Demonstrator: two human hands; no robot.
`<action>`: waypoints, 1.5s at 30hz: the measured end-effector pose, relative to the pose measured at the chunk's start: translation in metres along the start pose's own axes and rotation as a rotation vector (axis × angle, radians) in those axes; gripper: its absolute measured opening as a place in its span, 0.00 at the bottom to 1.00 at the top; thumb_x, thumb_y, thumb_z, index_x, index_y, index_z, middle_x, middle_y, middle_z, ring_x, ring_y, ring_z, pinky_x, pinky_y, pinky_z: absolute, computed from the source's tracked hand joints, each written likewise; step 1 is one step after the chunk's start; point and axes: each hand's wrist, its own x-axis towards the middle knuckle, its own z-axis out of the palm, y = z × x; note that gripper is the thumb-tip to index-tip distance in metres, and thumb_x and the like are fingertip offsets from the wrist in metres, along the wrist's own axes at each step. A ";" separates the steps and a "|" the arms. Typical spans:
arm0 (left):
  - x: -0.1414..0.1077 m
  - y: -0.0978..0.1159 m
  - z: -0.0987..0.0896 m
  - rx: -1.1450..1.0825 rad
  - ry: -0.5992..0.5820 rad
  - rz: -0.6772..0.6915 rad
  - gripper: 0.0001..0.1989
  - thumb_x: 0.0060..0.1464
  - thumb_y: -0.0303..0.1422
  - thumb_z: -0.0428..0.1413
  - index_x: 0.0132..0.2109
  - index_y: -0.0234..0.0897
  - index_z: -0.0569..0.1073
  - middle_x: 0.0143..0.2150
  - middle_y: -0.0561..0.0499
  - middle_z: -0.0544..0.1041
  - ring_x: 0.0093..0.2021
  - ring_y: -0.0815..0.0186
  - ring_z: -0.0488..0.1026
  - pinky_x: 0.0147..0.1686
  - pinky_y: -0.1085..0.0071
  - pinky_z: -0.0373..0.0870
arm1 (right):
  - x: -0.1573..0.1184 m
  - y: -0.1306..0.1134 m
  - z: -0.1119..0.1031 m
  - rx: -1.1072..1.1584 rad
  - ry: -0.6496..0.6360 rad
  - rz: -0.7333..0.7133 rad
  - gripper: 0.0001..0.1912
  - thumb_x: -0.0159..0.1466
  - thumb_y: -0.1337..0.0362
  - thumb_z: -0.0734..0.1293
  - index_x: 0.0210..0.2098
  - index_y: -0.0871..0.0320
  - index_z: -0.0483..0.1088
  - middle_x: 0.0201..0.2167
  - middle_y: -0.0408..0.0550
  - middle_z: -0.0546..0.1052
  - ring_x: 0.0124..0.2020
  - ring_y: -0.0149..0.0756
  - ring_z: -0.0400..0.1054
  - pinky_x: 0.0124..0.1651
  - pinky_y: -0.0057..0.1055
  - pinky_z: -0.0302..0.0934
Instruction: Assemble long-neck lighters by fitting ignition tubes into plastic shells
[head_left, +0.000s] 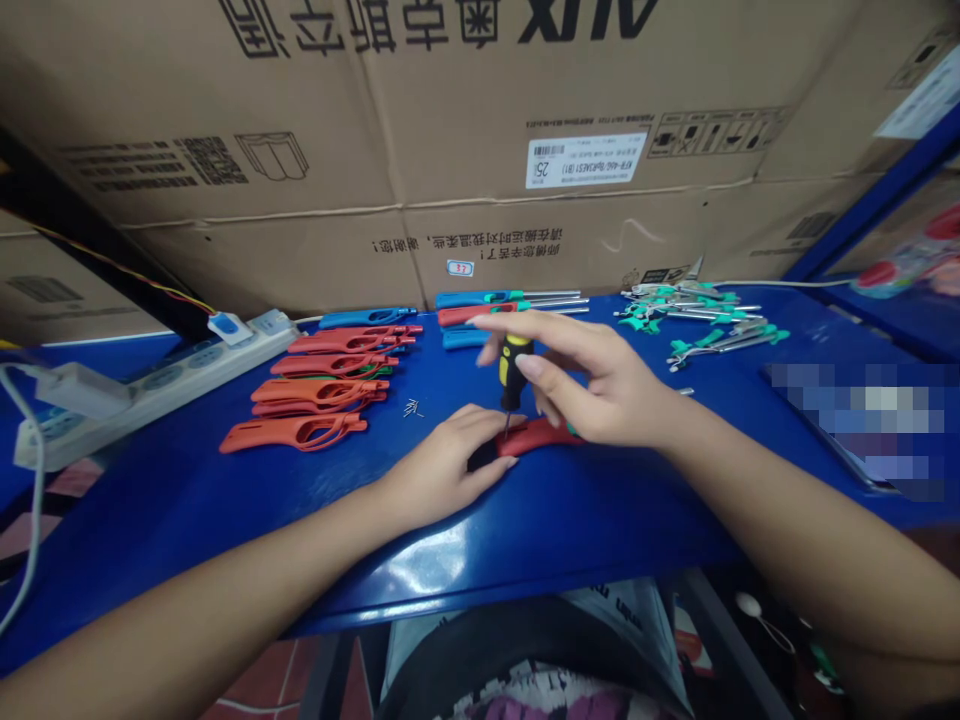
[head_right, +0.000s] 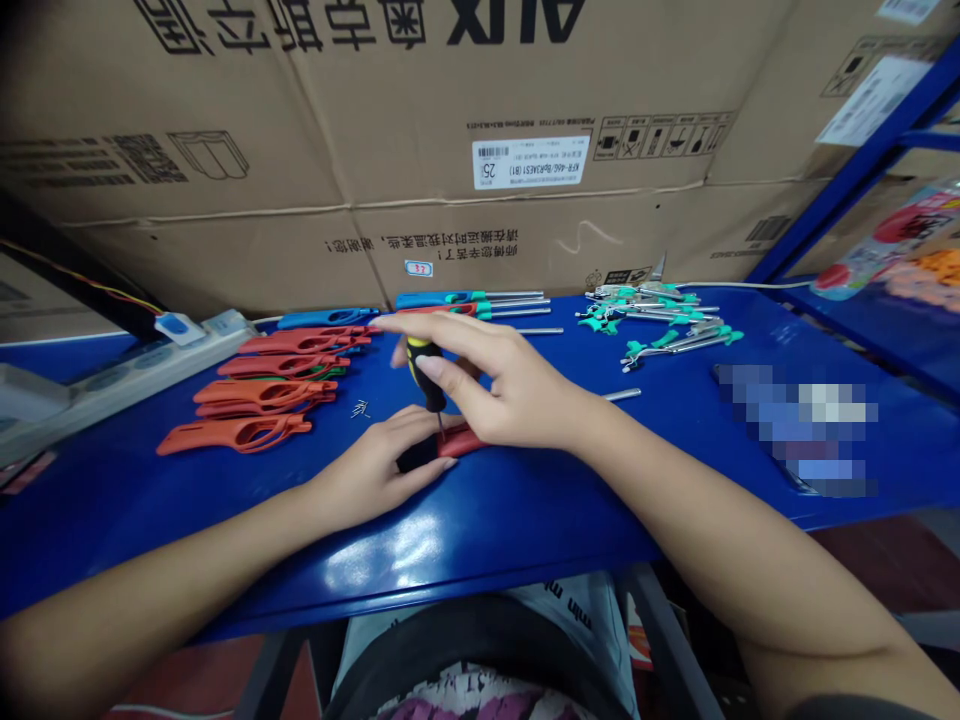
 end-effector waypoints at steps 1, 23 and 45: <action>0.000 0.000 0.000 0.001 0.004 0.001 0.17 0.65 0.32 0.57 0.59 0.37 0.71 0.52 0.45 0.79 0.51 0.58 0.74 0.54 0.59 0.71 | 0.000 0.001 -0.001 -0.001 0.015 0.003 0.16 0.72 0.65 0.60 0.57 0.58 0.70 0.47 0.51 0.80 0.45 0.34 0.75 0.50 0.32 0.70; 0.000 0.001 0.001 0.009 0.005 -0.026 0.10 0.64 0.31 0.57 0.51 0.35 0.75 0.50 0.44 0.79 0.51 0.57 0.75 0.53 0.59 0.71 | 0.000 -0.010 0.016 0.072 0.144 -0.010 0.11 0.70 0.66 0.65 0.50 0.58 0.75 0.40 0.48 0.81 0.41 0.33 0.76 0.47 0.30 0.71; 0.000 0.003 -0.004 0.032 0.008 -0.111 0.17 0.61 0.31 0.58 0.57 0.37 0.73 0.49 0.45 0.80 0.48 0.57 0.76 0.49 0.61 0.73 | 0.003 0.001 0.006 0.173 0.162 0.123 0.13 0.72 0.66 0.61 0.54 0.59 0.69 0.45 0.50 0.77 0.35 0.30 0.72 0.37 0.28 0.69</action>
